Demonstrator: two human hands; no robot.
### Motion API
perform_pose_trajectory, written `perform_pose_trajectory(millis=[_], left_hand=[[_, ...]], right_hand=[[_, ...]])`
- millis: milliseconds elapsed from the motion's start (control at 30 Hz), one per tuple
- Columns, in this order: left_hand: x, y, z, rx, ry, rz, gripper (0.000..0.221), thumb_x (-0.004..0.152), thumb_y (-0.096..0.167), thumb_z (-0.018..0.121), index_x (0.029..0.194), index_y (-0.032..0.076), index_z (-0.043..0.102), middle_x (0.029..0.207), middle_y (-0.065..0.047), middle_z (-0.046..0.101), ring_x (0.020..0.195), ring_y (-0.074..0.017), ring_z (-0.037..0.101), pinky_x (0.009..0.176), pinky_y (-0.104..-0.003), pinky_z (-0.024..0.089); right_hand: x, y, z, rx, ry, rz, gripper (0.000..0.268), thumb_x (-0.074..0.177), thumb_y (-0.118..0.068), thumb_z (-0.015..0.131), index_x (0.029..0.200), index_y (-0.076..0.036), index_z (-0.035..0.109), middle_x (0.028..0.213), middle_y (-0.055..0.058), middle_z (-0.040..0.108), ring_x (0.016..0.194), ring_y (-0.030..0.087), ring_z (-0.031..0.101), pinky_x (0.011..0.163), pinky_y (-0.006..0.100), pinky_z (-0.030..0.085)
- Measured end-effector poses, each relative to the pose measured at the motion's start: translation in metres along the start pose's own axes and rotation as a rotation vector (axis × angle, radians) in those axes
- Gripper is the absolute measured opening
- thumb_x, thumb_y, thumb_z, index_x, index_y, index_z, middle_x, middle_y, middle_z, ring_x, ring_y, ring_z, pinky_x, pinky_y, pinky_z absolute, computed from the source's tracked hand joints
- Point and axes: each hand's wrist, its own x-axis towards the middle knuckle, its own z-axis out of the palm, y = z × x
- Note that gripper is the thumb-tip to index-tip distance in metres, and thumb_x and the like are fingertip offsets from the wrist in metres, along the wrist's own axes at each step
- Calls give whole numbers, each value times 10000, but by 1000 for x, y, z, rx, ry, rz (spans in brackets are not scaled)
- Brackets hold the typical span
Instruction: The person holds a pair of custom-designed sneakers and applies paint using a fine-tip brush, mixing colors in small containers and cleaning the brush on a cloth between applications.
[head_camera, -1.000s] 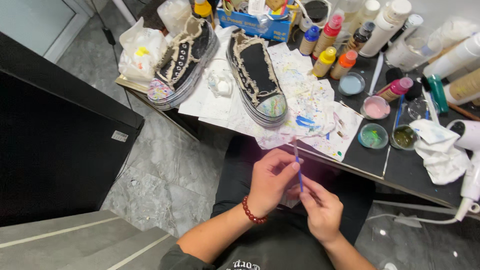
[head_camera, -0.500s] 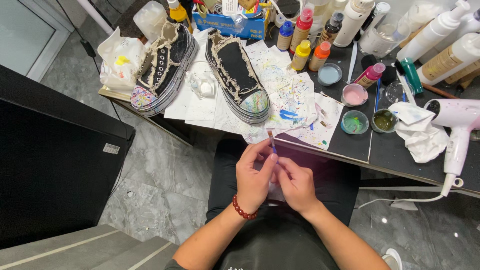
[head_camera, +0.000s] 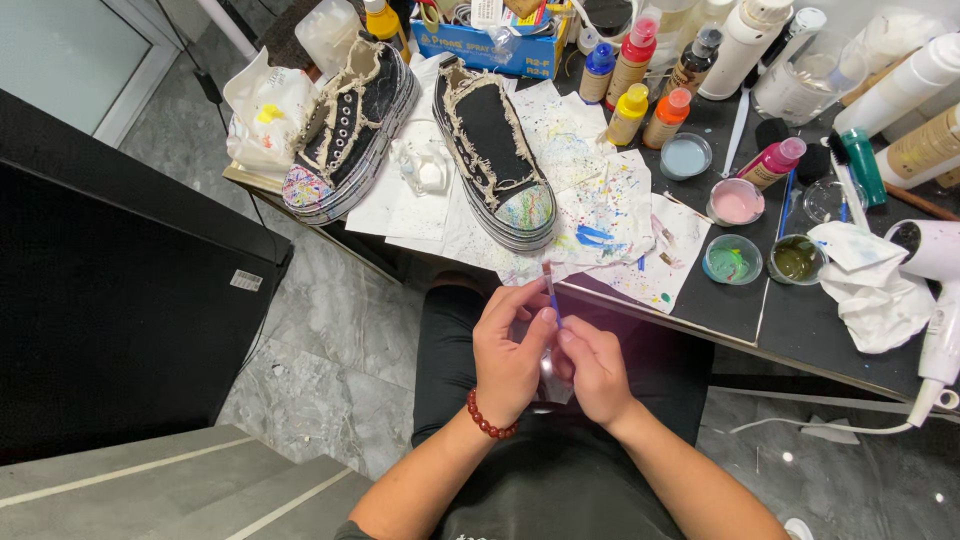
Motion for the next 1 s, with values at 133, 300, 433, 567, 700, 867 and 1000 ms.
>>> perform_pose_trajectory(millis=[133,300,433,567,700,867,1000], left_hand=[[2,3,-2,-18,-12,10,343,926,68,712,1261,-7,699,1023,-54,675,912,-129,538,839,-255,470],[3,0,-2,-24,-14,-8,359,923,74,717,1271,-11,694,1062,-58,660,931,-125,530,857,-250,468],[5,-7,0,-68,-12,-31,382,923,76,717,1293,-13,680,1083,-57,650,928,-121,526,855,-250,468],[11,-12,0,-10,-8,-27,421,892,83,741,1302,9,676,1080,-59,623,918,-127,513,839,-256,466],[10,-8,4,26,-23,98,279,869,74,779,1121,43,662,1073,-59,585,943,-159,550,858,-274,482],[-3,-2,0,141,-22,142,249,805,80,816,988,37,652,1057,-74,591,926,-186,603,815,-290,506],[2,-9,-1,150,43,-58,251,832,99,796,1043,29,679,1037,-72,642,891,-176,608,806,-293,516]], right_hand=[[4,-2,7,-113,38,-102,336,1070,-194,468,822,-23,617,581,2,543,517,66,473,478,250,382],[5,-16,15,-390,152,-253,244,1024,-141,550,848,-16,664,546,26,577,469,91,541,464,276,425],[7,-21,20,-491,192,-366,187,996,-95,592,842,-20,667,570,78,599,473,155,603,483,302,456],[15,-16,18,-566,209,-445,166,996,-91,602,870,-11,674,630,139,610,517,235,633,510,331,466],[33,-7,14,-589,226,-462,126,962,-88,614,905,-6,692,693,156,640,588,250,667,547,327,494],[25,0,10,-522,322,-433,166,989,-115,640,911,12,712,676,103,669,555,153,644,533,304,492],[22,0,11,-489,322,-356,170,986,-117,651,934,22,735,631,87,648,545,118,600,518,299,478]])
